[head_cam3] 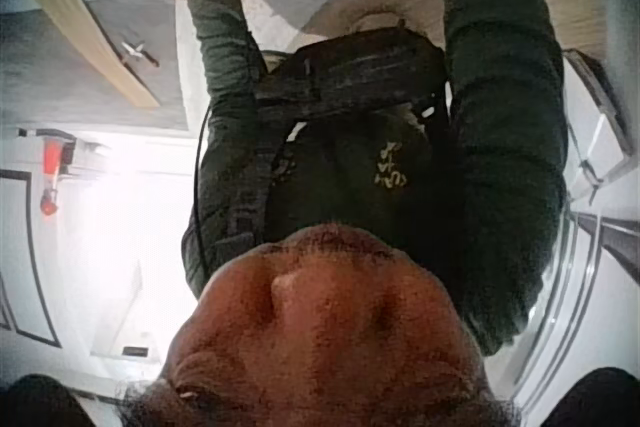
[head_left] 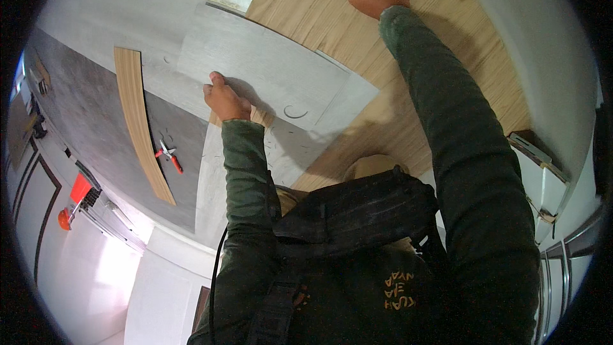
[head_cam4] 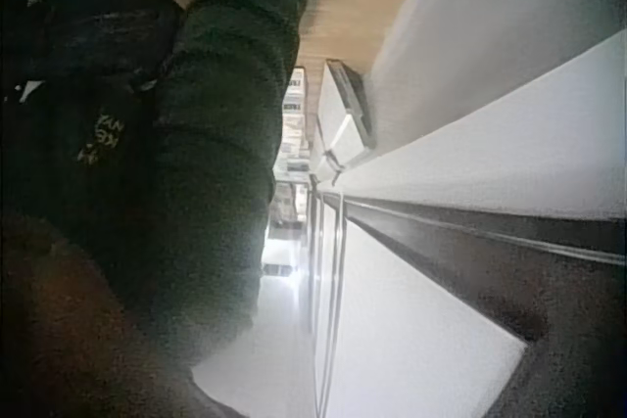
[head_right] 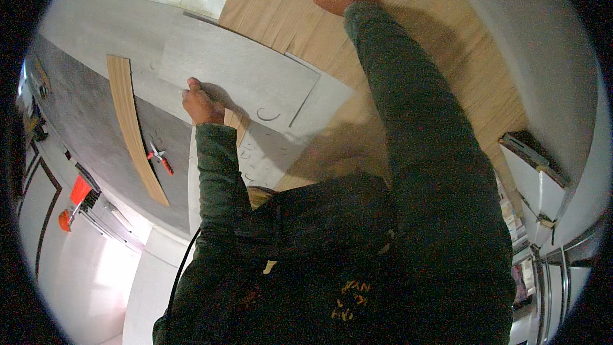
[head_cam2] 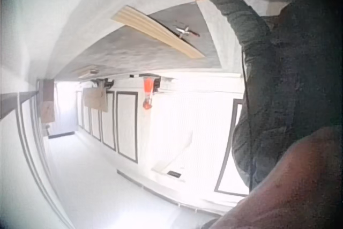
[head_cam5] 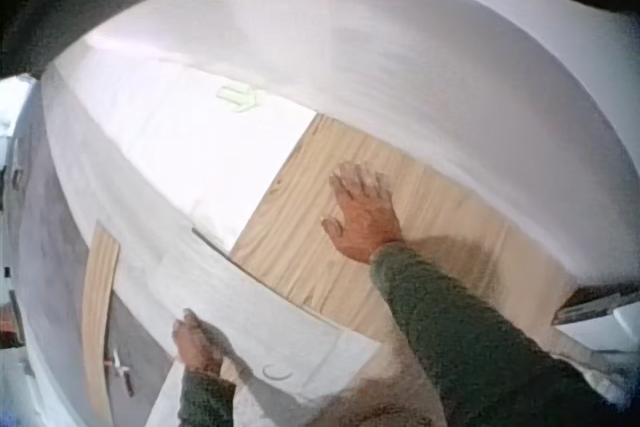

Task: The person cuts a vinyl flooring plank using a utility knife and fits it into place on the floor, pressing it down by hand.

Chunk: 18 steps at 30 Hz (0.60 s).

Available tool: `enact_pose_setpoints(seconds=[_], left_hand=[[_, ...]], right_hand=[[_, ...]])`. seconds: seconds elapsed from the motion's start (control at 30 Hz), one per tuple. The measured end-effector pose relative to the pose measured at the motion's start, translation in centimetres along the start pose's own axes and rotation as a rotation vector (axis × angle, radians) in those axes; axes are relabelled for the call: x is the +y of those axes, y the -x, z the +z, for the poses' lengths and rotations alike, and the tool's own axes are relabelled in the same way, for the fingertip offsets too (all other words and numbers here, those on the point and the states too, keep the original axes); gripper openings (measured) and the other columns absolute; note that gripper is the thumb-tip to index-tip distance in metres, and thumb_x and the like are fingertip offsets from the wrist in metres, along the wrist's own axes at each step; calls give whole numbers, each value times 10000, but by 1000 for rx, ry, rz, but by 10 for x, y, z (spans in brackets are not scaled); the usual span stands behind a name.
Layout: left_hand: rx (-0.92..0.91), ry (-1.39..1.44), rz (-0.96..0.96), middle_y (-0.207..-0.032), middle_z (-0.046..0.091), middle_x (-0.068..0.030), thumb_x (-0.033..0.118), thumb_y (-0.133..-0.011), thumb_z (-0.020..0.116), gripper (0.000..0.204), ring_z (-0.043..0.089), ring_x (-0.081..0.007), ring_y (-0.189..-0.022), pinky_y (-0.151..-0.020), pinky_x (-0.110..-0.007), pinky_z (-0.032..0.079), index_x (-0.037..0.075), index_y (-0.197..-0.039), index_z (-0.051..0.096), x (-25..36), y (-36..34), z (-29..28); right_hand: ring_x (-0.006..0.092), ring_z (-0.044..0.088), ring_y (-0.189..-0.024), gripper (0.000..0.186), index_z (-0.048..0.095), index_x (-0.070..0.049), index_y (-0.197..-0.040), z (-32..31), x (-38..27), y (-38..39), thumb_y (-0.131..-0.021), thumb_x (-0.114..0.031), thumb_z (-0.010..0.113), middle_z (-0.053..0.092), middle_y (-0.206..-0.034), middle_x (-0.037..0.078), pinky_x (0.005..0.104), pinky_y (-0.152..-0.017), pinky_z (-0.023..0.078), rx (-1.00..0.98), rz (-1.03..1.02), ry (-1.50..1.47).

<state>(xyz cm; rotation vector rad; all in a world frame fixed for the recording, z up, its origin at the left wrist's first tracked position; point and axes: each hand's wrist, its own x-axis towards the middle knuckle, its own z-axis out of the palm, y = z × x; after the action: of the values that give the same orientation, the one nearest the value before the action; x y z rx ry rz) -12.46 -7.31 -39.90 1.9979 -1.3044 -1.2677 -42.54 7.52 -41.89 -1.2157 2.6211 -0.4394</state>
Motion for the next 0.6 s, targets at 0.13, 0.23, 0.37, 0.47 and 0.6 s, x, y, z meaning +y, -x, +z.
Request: enact_pose_setpoints(seconds=[0.13,0.23,0.37,0.47,0.6], left_hand=[[149,-440,215,-1014,573,-183,367,-897,627,529,542,-282,-943,-871,-392,433,-99,-1119,511,-17,-5,-3],[306,-783,505,-1162,554,-254,419,-884,597,647,511,-371,-1104,-984,-468,369,-100,-1251,477,-40,-12,-6],[342,-751,787,-1283,477,-267,449,-912,521,667,407,-403,-1229,-1065,-508,265,-88,-1298,439,-71,-12,-8],[362,-734,777,-1305,446,-266,438,-914,518,664,379,-398,-1250,-1070,-507,257,-85,-1309,410,-70,-5,1],[398,-727,770,-1277,458,-254,425,-912,528,639,398,-397,-1225,-1060,-503,273,-80,-1288,418,-67,1,8]], right_hand=[[375,200,-1435,695,345,-21,-1462,4,3,3,-902,-389,529,271,-1544,177,533,-1174,124,8,13,5],[370,187,-1439,700,331,-13,-1466,4,4,2,-913,-407,503,248,-1555,172,528,-1175,130,14,-3,-2],[355,180,-1444,717,310,0,-1470,7,2,6,-920,-424,488,234,-1559,176,515,-1176,138,66,-43,40],[351,186,-1443,729,307,6,-1466,7,3,11,-913,-423,507,244,-1552,184,514,-1173,148,74,-116,38],[353,191,-1440,732,317,7,-1458,7,2,12,-902,-412,544,251,-1548,186,524,-1166,161,83,-135,-2]])
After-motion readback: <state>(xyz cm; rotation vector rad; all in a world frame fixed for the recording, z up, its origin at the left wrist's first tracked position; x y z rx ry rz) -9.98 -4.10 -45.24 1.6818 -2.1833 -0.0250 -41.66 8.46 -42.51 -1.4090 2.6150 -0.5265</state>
